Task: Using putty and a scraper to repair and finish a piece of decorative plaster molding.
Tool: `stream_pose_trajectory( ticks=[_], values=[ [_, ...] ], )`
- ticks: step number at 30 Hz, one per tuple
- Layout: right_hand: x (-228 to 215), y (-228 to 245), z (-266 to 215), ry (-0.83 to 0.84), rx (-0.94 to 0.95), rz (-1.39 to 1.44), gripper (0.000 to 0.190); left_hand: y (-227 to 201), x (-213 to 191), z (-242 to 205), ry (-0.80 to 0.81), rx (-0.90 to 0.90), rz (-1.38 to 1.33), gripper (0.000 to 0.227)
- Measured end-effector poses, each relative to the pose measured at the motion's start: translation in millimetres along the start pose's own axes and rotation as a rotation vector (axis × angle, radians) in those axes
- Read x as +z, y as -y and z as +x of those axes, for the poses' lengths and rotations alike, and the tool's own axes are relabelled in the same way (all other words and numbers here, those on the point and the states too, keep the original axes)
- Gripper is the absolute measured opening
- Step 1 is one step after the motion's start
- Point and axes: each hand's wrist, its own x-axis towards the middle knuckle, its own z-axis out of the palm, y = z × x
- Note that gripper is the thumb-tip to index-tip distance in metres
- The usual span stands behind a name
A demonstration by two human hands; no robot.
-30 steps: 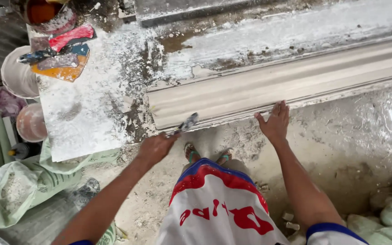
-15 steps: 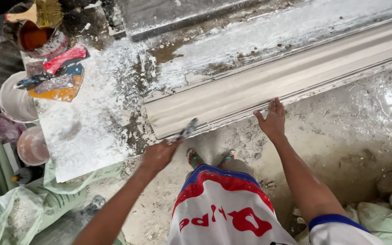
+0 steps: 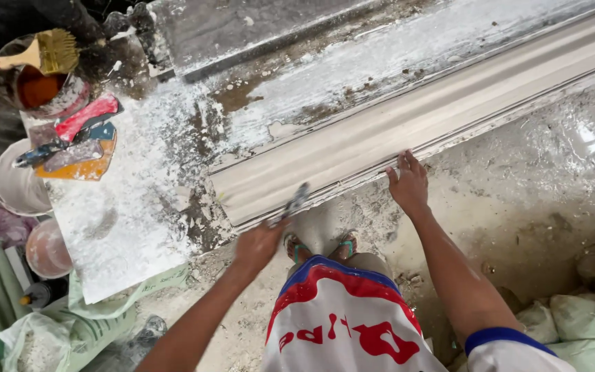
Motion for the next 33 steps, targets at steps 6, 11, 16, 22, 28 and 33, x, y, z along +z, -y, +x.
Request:
stream_pose_trajectory(
  ticks=[6, 11, 16, 22, 28, 33],
  values=[
    [35.4, -38.4, 9.9, -0.138, -0.179, -0.059, 0.052, -36.5, 15.2, 55.0, 0.205, -0.137, -0.075, 0.038],
    [5.1, -21.1, 3.2, -0.077, -0.213, -0.061, 0.074, -120.0, 80.6, 145.8, -0.112, -0.027, -0.116, 0.036],
    [0.7, -23.1, 1.4, -0.056, -0.221, -0.055, 0.078, -80.3, 59.7, 93.9, -0.128, -0.004, -0.090, 0.034],
    [0.1, -15.5, -2.3, -0.048, -0.222, -0.019, 0.080, -69.9, 27.2, 80.4, 0.033, -0.048, 0.004, 0.047],
    [-2.0, -61.2, 9.3, -0.131, -0.193, 0.169, 0.074, -180.7, 92.7, 217.4, -0.030, -0.078, -0.048, 0.041],
    [-30.0, -152.1, 65.4, -0.316, -0.193, 0.198, 0.063, -214.0, 110.5, 259.3, -0.120, -0.051, -0.119, 0.043]
  ],
)
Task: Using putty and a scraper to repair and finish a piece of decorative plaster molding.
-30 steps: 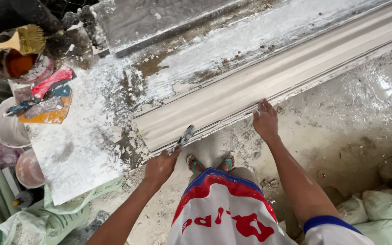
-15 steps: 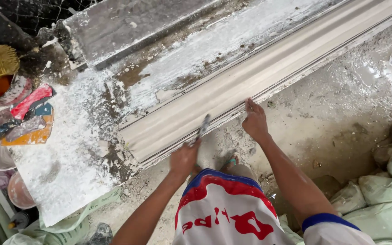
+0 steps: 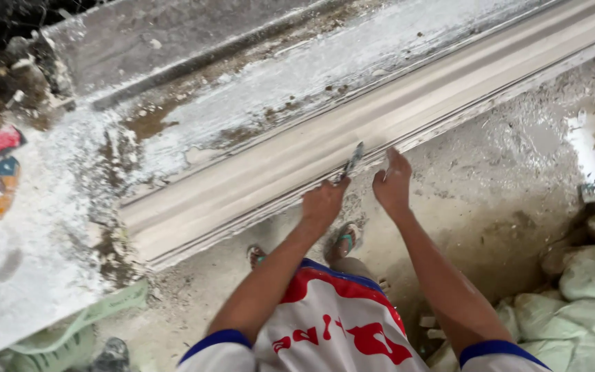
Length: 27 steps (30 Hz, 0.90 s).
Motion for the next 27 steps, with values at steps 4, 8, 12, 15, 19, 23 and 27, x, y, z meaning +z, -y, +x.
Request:
stream_pose_trajectory(
  ticks=[4, 8, 12, 15, 19, 23, 27],
  values=[
    [-28.0, -92.9, 63.1, 0.066, -0.040, -0.081, 0.065, 29.0, -17.9, -21.6, 0.092, -0.014, 0.104, 0.044],
    [-31.4, -163.9, 101.2, 0.169, -0.106, -0.211, 0.071, 25.7, -35.8, -35.1, 0.190, -0.076, 0.178, 0.042],
    [-27.5, -173.1, 103.6, 0.110, -0.138, -0.161, 0.066, -52.2, 10.7, 63.3, 0.320, -0.132, 0.167, 0.057],
    [-49.5, -165.8, 98.6, 0.146, -0.112, -0.065, 0.060, -104.8, 72.9, 116.0, 0.266, -0.104, 0.080, 0.055],
    [-56.9, -180.5, 109.5, 0.097, -0.086, -0.019, 0.060, -114.6, 80.5, 131.4, 0.068, 0.027, 0.195, 0.045],
    [-64.9, -206.8, 116.9, 0.103, -0.096, -0.152, 0.062, -102.3, 27.0, 95.3, 0.165, 0.043, 0.206, 0.057],
    [-76.3, -199.4, 118.5, 0.173, -0.009, -0.156, 0.058, -111.6, 44.7, 105.6, 0.190, 0.009, 0.274, 0.063]
  ],
)
